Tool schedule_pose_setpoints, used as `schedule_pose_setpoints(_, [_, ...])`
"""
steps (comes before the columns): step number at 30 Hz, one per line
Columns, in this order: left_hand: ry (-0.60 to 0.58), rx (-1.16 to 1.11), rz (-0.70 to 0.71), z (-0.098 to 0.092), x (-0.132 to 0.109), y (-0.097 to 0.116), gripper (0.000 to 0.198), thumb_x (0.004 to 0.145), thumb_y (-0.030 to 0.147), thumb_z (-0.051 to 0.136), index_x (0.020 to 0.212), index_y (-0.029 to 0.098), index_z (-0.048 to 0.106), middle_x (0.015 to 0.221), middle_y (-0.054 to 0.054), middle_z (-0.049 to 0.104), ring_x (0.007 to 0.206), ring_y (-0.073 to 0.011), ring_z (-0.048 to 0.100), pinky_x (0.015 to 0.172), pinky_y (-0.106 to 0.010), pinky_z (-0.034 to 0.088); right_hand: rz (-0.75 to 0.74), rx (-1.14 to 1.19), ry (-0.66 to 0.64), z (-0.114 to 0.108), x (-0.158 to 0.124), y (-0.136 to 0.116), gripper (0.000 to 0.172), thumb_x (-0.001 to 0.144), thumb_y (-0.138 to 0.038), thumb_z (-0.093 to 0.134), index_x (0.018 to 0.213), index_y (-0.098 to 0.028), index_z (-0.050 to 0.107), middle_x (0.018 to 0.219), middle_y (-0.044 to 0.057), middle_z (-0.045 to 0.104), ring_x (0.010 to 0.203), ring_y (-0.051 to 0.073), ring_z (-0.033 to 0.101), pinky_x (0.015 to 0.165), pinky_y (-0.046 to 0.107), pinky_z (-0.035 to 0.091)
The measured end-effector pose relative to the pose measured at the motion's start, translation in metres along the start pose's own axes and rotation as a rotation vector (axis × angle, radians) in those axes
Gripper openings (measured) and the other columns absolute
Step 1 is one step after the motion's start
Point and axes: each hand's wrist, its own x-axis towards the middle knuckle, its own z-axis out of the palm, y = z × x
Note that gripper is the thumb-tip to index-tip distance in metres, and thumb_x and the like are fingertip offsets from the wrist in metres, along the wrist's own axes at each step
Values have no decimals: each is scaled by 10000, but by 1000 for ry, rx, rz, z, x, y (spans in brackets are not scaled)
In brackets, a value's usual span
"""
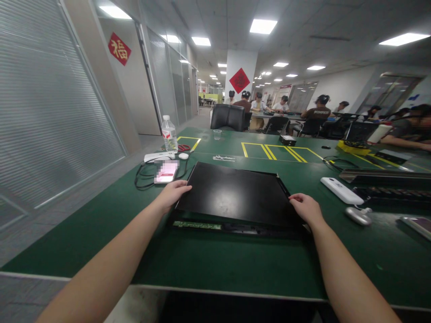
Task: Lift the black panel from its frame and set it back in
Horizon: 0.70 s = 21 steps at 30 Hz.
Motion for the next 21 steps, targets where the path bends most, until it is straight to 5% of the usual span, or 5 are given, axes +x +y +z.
schedule_pose_setpoints(12, [18, 24, 130, 0, 3, -3, 453, 512, 336, 962, 880, 159, 765, 872, -82, 791, 803, -240, 732, 703, -308, 564, -14, -14, 11, 4, 2, 4, 194, 768, -292, 616, 831, -240, 792, 866, 53, 742, 774, 202, 646, 651, 291, 448])
schedule_pose_setpoints(21, [-20, -79, 152, 2, 2, -1, 464, 514, 236, 966, 895, 152, 715, 891, -70, 780, 830, -222, 733, 726, -306, 584, 3, -1, 12, 3, 1, 2, 287, 764, -305, 601, 969, -223, 785, 870, 54, 716, 782, 203, 636, 688, 306, 460])
